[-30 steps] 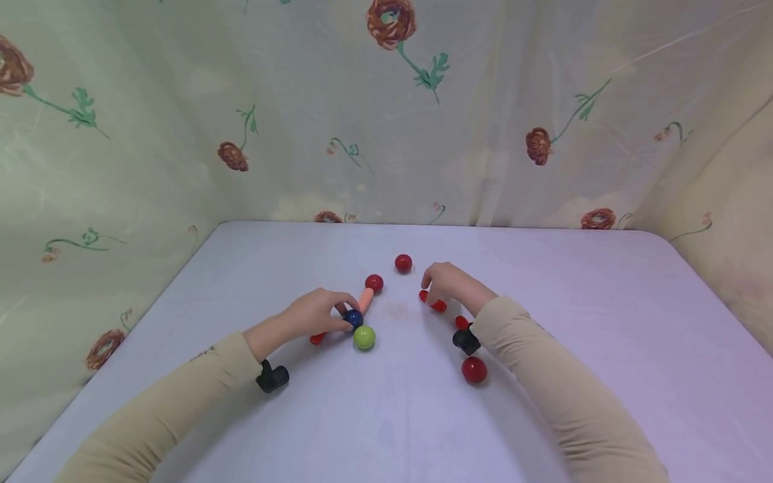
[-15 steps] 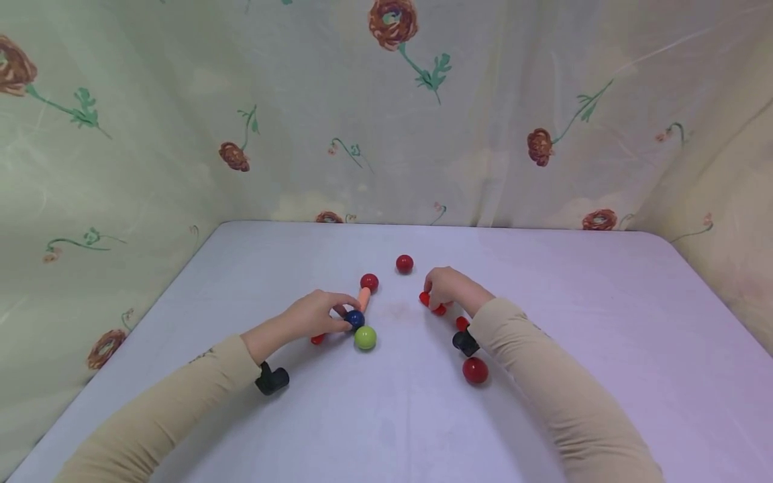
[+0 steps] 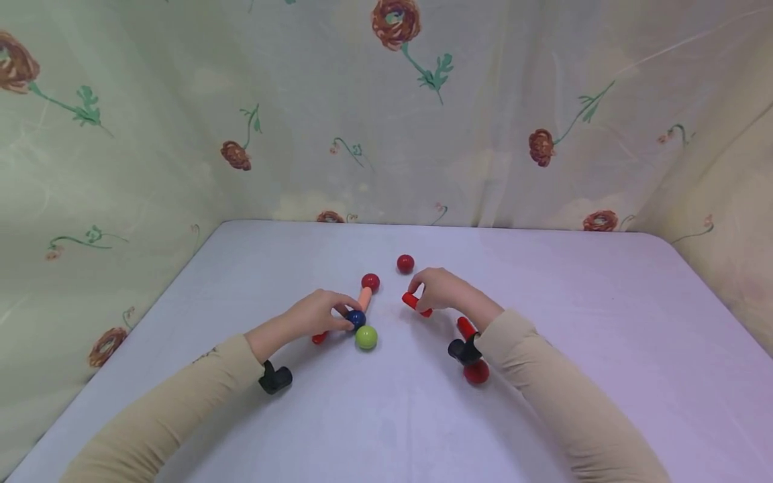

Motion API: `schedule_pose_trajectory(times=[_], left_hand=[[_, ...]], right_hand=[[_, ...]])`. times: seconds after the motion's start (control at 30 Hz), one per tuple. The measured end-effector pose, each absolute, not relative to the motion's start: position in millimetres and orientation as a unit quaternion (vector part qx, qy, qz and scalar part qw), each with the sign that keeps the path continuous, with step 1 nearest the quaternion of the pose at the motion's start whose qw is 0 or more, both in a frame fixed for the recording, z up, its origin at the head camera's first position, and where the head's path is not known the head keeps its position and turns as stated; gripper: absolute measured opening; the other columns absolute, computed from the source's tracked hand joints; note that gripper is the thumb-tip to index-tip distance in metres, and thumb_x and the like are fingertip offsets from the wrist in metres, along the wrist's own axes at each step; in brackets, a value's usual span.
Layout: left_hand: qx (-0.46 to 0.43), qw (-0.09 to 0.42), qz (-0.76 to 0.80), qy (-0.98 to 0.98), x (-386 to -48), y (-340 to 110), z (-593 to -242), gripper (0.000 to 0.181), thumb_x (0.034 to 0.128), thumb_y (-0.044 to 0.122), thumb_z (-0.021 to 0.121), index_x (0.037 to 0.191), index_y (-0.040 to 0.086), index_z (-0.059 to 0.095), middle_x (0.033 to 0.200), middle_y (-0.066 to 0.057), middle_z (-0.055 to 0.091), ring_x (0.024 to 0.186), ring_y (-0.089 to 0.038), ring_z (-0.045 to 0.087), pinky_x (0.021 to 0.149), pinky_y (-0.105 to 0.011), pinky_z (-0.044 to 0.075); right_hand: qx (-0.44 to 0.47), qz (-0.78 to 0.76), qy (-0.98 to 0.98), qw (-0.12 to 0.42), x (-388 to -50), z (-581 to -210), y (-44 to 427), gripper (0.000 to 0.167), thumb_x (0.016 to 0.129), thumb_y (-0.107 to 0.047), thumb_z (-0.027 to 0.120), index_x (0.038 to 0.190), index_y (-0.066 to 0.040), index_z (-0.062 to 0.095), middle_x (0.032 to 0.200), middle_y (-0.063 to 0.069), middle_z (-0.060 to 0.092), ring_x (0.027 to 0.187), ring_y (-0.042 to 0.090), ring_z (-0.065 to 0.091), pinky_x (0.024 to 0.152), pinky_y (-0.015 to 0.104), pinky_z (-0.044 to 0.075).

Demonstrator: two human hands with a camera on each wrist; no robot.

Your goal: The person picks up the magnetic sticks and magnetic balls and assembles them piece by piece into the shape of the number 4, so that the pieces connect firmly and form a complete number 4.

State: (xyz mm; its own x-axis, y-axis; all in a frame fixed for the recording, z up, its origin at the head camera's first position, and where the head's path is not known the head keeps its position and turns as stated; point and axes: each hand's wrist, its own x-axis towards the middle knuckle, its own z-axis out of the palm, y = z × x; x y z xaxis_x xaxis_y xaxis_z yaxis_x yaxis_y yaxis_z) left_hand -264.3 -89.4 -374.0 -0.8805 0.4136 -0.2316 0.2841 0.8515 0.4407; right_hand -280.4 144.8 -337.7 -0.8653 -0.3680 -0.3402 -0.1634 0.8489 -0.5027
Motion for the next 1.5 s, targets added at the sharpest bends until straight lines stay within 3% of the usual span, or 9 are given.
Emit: schedule_pose_trajectory(times=[0.33,0.6,0.87,1.5], left_hand=[[0.180,0.164,0.201,0.949,-264,-89,-374,0.037,0.0818,0.020,0.069,0.118,0.021,0.062,0.108,-0.004,0.064,0.089,-0.015,0.056,0.079,-0.030,0.049],[0.160,0.174,0.204,0.950,-265,-86,-373,0.037,0.0806,0.019,0.070,0.117,0.022,0.062,0.107,-0.005,0.063,0.086,-0.015,0.054,0.073,-0.025,0.049],[0.159,0.172,0.209,0.949,-266,-85,-373,0.037,0.0800,0.019,0.071,0.116,0.021,0.063,0.105,-0.005,0.064,0.085,-0.015,0.055,0.073,-0.026,0.049],[0.167,0.168,0.207,0.949,-266,-87,-374,0.037,0.0800,0.020,0.071,0.116,0.023,0.063,0.105,-0.004,0.064,0.087,-0.015,0.054,0.076,-0.028,0.049]], right_hand=[[-0.120,-0.336,0.907,0.226,-258,-345,132,0.037,0.084,-0.010,0.061,0.120,-0.007,0.057,0.102,0.012,0.057,0.085,0.021,0.055,0.063,0.027,0.052],[-0.058,-0.430,0.876,0.209,-251,-355,121,0.032,0.087,-0.012,0.056,0.117,-0.002,0.059,0.104,0.014,0.060,0.085,0.021,0.053,0.067,0.026,0.050],[0.012,-0.527,0.825,0.206,-245,-363,113,0.032,0.091,-0.014,0.054,0.120,0.000,0.056,0.105,0.017,0.061,0.070,0.017,0.057,0.063,0.021,0.049],[0.050,-0.574,0.791,0.206,-243,-380,109,0.034,0.086,-0.007,0.061,0.119,0.000,0.058,0.118,0.017,0.053,0.079,0.017,0.054,0.070,0.022,0.049]])
